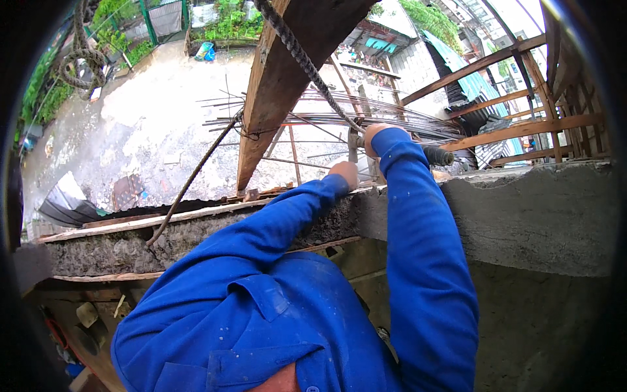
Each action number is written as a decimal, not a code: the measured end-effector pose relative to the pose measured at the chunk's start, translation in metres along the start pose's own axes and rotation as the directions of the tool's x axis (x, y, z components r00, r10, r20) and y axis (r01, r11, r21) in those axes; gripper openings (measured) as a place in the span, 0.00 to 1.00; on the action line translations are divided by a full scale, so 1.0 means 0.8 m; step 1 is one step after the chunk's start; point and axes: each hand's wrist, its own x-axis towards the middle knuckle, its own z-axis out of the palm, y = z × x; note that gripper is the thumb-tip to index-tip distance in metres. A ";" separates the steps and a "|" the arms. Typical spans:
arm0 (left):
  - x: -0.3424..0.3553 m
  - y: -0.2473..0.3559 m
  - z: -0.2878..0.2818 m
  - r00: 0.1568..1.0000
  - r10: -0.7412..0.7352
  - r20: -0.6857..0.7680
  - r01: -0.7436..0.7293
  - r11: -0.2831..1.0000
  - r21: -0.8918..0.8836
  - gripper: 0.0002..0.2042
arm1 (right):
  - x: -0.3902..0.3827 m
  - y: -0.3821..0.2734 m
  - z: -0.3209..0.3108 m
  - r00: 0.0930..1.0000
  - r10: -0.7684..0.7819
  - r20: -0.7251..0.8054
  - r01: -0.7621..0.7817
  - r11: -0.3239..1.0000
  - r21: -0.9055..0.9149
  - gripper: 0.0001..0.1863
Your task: The person positions a wooden board against a concrete form containing wet mortar and drives nails into the wood with a hammer.
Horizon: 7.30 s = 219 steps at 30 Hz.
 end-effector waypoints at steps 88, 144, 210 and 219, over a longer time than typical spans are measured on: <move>-0.037 -0.076 -0.059 0.914 0.104 0.393 -0.091 0.995 -0.052 0.39 | 0.015 0.007 0.011 0.987 -0.143 -0.069 0.148 0.985 0.088 0.17; -0.136 -0.038 -0.013 0.920 0.284 -0.269 -0.228 0.948 0.222 0.08 | 0.080 0.001 0.002 0.995 -0.076 -0.060 0.078 0.996 0.031 0.21; -0.291 -0.143 -0.171 0.984 -0.158 0.079 0.129 0.947 0.293 0.30 | -0.039 -0.087 -0.009 0.854 -0.482 0.197 0.459 0.875 0.151 0.20; -0.217 -0.101 -0.143 0.966 0.067 0.249 -0.111 0.979 0.170 0.38 | -0.041 -0.083 -0.005 0.852 -0.479 0.214 0.458 0.878 0.140 0.26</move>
